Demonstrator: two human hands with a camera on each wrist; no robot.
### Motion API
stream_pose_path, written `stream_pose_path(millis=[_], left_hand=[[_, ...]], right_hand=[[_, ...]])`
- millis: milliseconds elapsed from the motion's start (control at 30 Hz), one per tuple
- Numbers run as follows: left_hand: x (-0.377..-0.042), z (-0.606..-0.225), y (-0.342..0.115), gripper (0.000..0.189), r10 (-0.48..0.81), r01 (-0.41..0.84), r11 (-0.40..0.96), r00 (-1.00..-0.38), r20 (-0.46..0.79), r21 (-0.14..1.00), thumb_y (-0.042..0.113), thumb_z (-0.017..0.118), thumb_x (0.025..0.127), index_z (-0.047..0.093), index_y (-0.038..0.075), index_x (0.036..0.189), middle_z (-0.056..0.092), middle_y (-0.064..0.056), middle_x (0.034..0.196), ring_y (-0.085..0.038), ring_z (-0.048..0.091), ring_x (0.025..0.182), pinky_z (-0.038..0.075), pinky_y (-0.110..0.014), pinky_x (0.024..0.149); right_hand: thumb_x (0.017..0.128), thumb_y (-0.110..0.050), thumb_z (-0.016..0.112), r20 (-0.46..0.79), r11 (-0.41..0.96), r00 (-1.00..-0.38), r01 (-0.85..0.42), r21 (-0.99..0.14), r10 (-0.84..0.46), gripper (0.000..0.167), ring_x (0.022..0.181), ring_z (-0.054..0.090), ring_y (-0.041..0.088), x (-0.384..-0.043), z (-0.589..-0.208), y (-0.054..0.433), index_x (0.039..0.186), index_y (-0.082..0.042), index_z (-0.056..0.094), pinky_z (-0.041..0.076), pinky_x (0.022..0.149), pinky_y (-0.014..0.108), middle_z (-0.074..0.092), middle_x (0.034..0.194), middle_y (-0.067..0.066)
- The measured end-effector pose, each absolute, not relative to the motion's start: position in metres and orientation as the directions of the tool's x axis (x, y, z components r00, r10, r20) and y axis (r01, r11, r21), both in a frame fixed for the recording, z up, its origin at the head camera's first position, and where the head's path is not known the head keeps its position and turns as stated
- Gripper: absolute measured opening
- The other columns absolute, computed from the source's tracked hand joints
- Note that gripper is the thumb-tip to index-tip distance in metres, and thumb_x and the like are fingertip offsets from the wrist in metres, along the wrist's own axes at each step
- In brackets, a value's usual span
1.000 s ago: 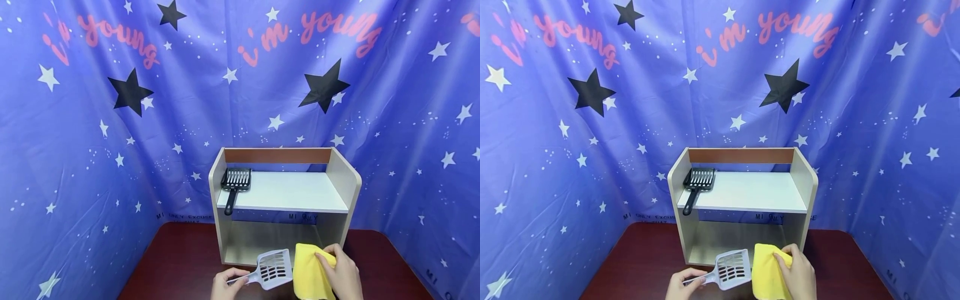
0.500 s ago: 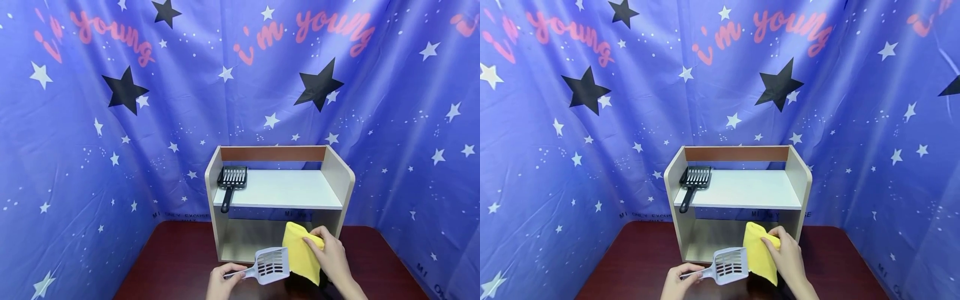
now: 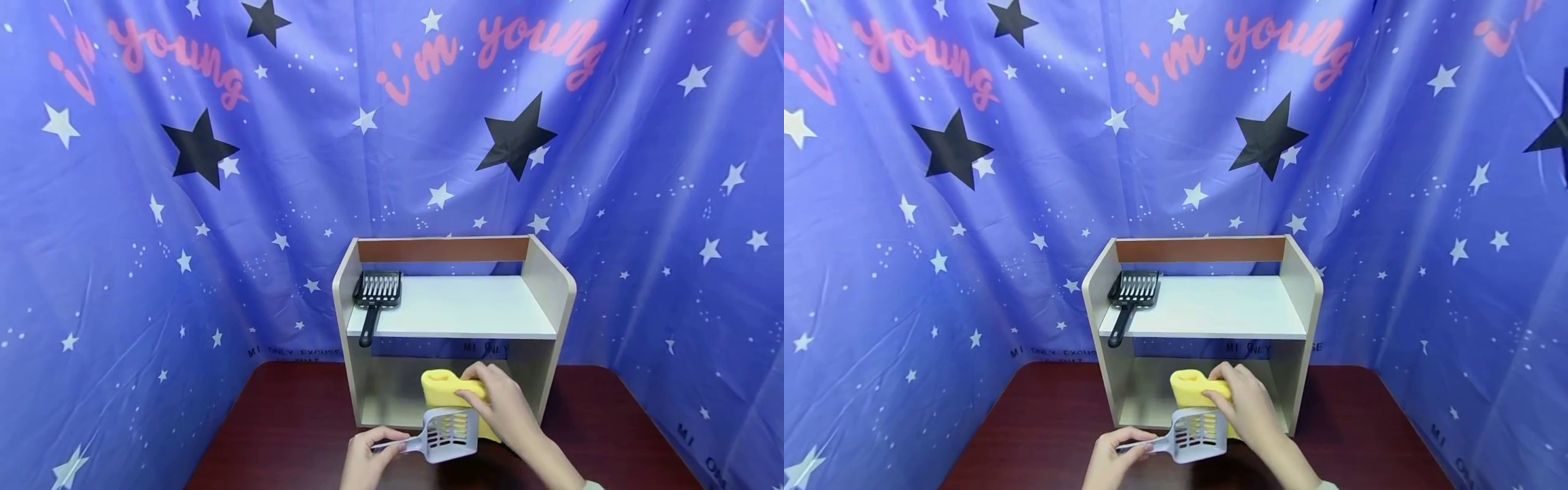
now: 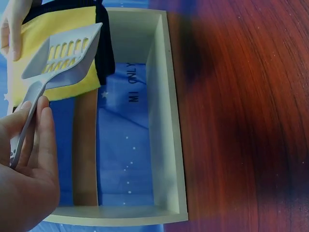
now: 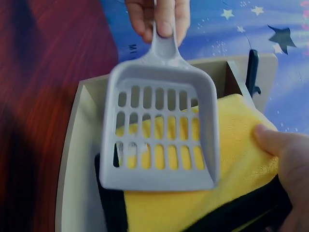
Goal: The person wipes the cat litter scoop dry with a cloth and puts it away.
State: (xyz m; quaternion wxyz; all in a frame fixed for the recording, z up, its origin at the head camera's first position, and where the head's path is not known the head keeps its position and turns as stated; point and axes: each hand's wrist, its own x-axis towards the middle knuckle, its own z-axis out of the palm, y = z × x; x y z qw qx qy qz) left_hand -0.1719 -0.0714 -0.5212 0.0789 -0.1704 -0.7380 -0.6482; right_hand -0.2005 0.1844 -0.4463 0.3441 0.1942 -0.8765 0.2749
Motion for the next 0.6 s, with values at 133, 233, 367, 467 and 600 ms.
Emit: stream_pose_path(millis=[133, 233, 367, 467, 600], left_hand=[[-0.1738, -0.5203, -0.0707, 0.014, 0.157, 0.365, 0.11, -0.925, 0.346, 0.925, 0.002, 0.075, 0.083, 0.074, -0.008, 0.092, 0.075, -0.023, 0.091, 0.003, 0.066, 0.073, 0.063, -0.03, 0.067], [-0.1735, -0.5201, -0.0699, 0.014, 0.156, 0.369, 0.101, -0.923, 0.352, 0.924, 0.002, 0.075, 0.084, 0.074, -0.008, 0.093, 0.075, -0.024, 0.092, 0.002, 0.067, 0.073, 0.064, -0.032, 0.068], [-0.1724, -0.5191, -0.0702, 0.014, 0.143, 0.369, 0.086, -0.924, 0.355, 0.925, 0.001, 0.074, 0.084, 0.074, -0.01, 0.093, 0.074, -0.025, 0.091, 0.002, 0.068, 0.074, 0.063, -0.028, 0.068], [-0.1725, -0.5174, -0.0713, 0.015, 0.123, 0.366, 0.077, -0.927, 0.355, 0.927, 0.001, 0.073, 0.085, 0.073, -0.011, 0.093, 0.074, -0.025, 0.092, 0.001, 0.068, 0.075, 0.063, -0.026, 0.068], [-0.1753, -0.5152, -0.0734, 0.015, 0.097, 0.357, 0.07, -0.932, 0.35, 0.931, 0.002, 0.073, 0.086, 0.074, -0.011, 0.094, 0.075, -0.024, 0.094, 0.001, 0.068, 0.076, 0.062, -0.023, 0.069]], right_hand=[[0.076, -0.02, 0.084, 0.68, 0.733, -0.688, -0.594, -0.331, -0.251, 0.027, 0.071, 0.038, -0.006, -0.1977, -0.4475, 0.1789, 0.091, -0.027, 0.063, 0.037, 0.058, 0.015, 0.049, 0.079, -0.02], [0.077, -0.016, 0.083, 0.663, 0.69, -0.67, -0.654, -0.312, -0.335, 0.027, 0.075, 0.04, -0.006, -0.1949, -0.4501, 0.1786, 0.097, -0.027, 0.067, 0.04, 0.059, 0.015, 0.057, 0.084, -0.02], [0.076, -0.004, 0.078, 0.65, 0.646, -0.602, -0.732, -0.216, -0.464, 0.039, 0.09, 0.051, 0.002, -0.1926, -0.4528, 0.1809, 0.107, -0.027, 0.071, 0.048, 0.072, 0.024, 0.068, 0.101, -0.017], [0.066, 0.002, 0.075, 0.624, 0.636, -0.566, -0.759, -0.14, -0.538, 0.055, 0.105, 0.058, 0.011, -0.1935, -0.4521, 0.1832, 0.112, -0.028, 0.07, 0.052, 0.083, 0.036, 0.068, 0.114, -0.015], [0.069, 0.005, 0.072, 0.578, 0.615, -0.567, -0.777, -0.138, -0.587, 0.058, 0.111, 0.063, 0.016, -0.1984, -0.4471, 0.1856, 0.116, -0.027, 0.07, 0.057, 0.088, 0.04, 0.068, 0.121, -0.011]])
